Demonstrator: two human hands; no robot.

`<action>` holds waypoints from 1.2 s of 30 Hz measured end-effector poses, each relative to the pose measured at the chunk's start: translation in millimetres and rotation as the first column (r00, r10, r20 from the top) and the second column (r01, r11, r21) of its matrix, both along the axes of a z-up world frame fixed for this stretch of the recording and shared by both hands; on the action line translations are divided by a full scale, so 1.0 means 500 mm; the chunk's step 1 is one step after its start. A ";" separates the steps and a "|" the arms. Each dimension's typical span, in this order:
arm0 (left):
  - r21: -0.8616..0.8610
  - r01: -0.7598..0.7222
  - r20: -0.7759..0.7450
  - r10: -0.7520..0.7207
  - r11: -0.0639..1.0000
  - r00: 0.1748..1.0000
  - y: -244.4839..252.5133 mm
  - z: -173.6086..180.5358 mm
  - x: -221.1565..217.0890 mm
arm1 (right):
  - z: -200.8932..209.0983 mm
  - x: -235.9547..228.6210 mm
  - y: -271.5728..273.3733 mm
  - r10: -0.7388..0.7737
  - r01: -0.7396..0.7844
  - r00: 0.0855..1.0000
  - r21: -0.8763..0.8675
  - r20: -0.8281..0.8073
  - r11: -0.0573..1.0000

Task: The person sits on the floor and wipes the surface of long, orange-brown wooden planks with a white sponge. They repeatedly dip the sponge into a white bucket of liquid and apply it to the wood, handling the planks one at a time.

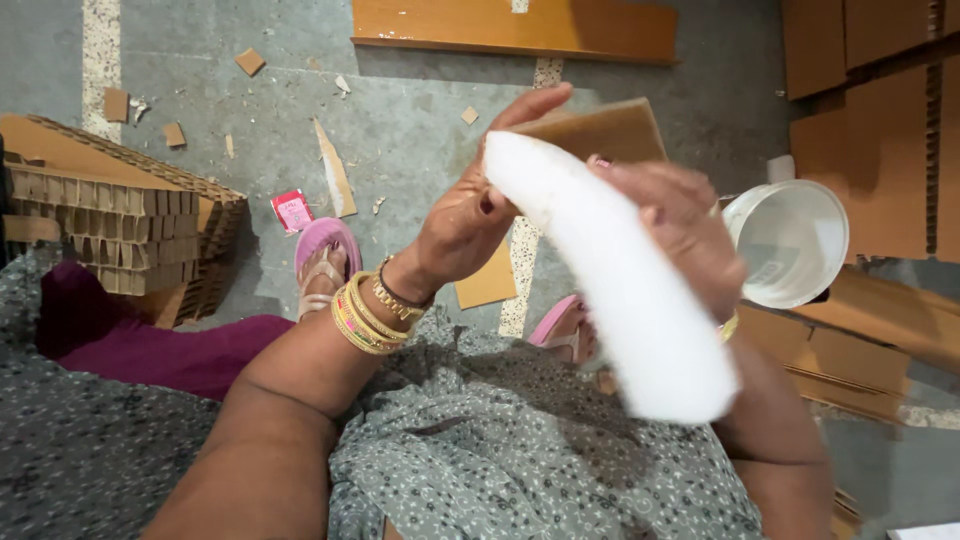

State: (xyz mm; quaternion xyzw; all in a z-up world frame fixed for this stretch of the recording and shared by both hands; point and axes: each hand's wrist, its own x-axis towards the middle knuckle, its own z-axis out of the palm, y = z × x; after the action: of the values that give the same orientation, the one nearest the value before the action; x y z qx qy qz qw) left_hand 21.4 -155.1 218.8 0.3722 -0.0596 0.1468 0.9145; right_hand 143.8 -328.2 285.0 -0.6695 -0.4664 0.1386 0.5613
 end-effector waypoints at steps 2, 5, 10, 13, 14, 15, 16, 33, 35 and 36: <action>-0.031 -0.013 0.008 0.013 0.999 1.000 0.001 -0.002 0.000 | 0.006 0.015 0.005 0.076 -0.118 0.848 0.046 0.525 0.992; -0.019 -0.048 0.041 0.049 0.999 0.998 0.004 -0.009 0.002 | 0.015 0.013 -0.003 0.111 -0.068 0.770 -0.093 0.628 0.993; 0.013 -0.086 0.026 0.085 0.996 0.996 0.005 -0.040 0.009 | 0.006 0.030 -0.001 0.149 -0.164 0.658 -0.052 0.738 0.985; 0.047 -0.105 0.014 0.104 0.993 0.994 0.004 -0.076 0.022 | -0.009 0.047 -0.018 0.171 -0.148 0.690 -0.094 0.704 0.984; 0.057 -0.112 0.020 0.111 0.992 0.994 0.006 -0.087 0.027 | -0.018 0.051 -0.025 0.169 -0.137 0.710 -0.101 0.683 0.985; 0.056 -0.108 0.019 0.107 0.993 0.994 0.004 -0.096 0.028 | -0.030 0.050 -0.031 0.123 -0.113 0.838 -0.053 0.531 0.992; 0.058 -0.103 0.024 0.101 0.993 0.995 0.005 -0.101 0.031 | -0.044 0.049 -0.033 0.073 -0.077 0.930 -0.005 0.360 0.997; -0.083 0.023 -0.110 -0.032 0.996 0.993 0.025 -0.114 0.028 | 0.002 0.071 -0.008 0.102 -0.079 0.947 -0.088 0.304 0.993; -0.086 0.009 -0.087 -0.016 0.996 0.996 0.028 -0.119 0.032 | -0.012 0.075 -0.015 0.110 -0.093 0.975 -0.097 0.191 0.991; -0.088 0.003 -0.077 -0.010 0.996 0.997 0.029 -0.120 0.032 | -0.021 0.077 -0.020 0.095 -0.082 0.989 -0.106 0.118 0.991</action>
State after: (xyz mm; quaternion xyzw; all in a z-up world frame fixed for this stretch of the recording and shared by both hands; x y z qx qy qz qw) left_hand 37.3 -140.8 158.6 0.3367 -0.0188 0.1318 0.9322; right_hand 182.2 -338.3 274.4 -0.6830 -0.5215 0.1455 0.4903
